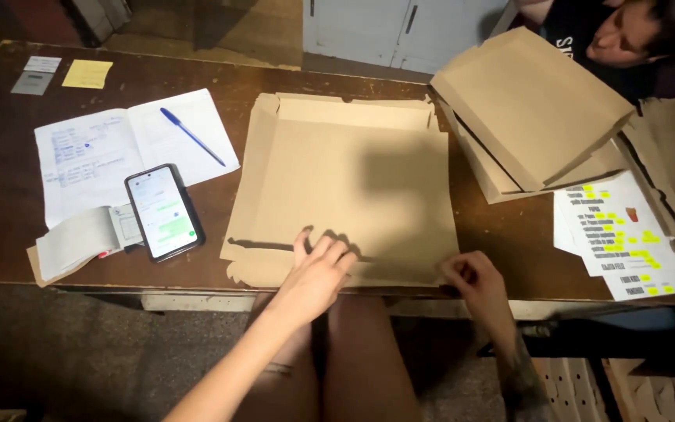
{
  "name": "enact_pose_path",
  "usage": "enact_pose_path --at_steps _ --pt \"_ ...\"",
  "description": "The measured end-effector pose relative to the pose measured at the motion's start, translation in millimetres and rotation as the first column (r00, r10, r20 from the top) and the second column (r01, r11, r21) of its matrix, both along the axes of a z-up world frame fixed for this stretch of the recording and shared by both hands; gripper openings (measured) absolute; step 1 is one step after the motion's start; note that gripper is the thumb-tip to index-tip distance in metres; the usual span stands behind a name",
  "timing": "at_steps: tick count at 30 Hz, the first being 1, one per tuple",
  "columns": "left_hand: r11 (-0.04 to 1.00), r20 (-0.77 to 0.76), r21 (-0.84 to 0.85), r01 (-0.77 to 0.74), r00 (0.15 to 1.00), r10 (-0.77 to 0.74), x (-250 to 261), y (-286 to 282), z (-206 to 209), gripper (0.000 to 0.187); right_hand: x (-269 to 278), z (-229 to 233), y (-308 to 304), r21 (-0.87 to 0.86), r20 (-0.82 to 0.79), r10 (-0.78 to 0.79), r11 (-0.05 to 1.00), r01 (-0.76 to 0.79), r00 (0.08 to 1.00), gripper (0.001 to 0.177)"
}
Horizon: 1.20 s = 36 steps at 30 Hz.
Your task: Folding flat cardboard sheets into pizza boxes
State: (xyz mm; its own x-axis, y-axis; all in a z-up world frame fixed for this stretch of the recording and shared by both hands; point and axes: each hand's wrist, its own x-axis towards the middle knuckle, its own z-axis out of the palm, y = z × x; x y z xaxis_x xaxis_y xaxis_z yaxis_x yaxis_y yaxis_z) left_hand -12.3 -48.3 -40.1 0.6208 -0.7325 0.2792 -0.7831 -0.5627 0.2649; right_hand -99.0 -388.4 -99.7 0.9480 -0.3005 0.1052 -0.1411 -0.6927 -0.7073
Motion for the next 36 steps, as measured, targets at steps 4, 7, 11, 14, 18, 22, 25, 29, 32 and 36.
enact_pose_path --at_steps 4,7,11,14,18,22,25,29,32,36 --pt "0.992 0.046 -0.071 0.107 0.994 -0.104 -6 11 10 0.036 -12 34 6 0.162 0.051 -0.085 0.984 0.076 0.995 0.025" --pt "0.935 0.127 -0.29 0.204 0.977 -0.174 -8 28 31 0.02 -18 61 20 -0.138 0.299 0.012 0.99 0.03 0.954 0.058" --pt "0.866 0.258 -0.376 0.328 0.935 -0.242 6 57 45 0.017 -17 82 40 -0.355 0.352 0.124 0.935 0.01 0.928 0.047" --pt "0.955 0.298 -0.285 0.081 0.954 0.008 8 71 54 0.017 -17 51 27 -0.601 0.307 0.18 0.798 0.044 0.935 0.054" --pt "0.968 0.31 -0.239 0.072 0.951 0.006 -10 70 62 0.04 -17 45 63 -0.871 0.297 0.206 0.459 0.176 0.933 0.059" --pt "0.951 0.276 -0.241 0.196 0.953 -0.126 -35 67 54 0.045 -17 22 83 -0.911 0.237 0.208 0.387 0.143 0.949 0.062" --pt "0.945 0.349 -0.223 0.239 0.925 -0.152 -33 78 34 0.009 -18 6 89 -0.906 -0.204 0.077 0.362 -0.218 0.976 0.064" --pt "0.955 0.205 -0.243 0.169 0.971 -0.12 -26 101 1 0.005 -21 6 69 -0.826 -0.063 0.424 0.486 -0.285 0.904 0.068" --pt "0.94 0.151 -0.308 0.145 0.983 -0.102 -25 113 0 0.012 -20 14 44 -0.725 -0.034 0.529 0.57 -0.385 0.848 0.052" --pt "0.929 0.138 -0.351 0.117 0.988 -0.072 -30 116 -7 0.028 -19 37 37 -0.638 0.024 0.605 0.622 -0.454 0.796 0.025"
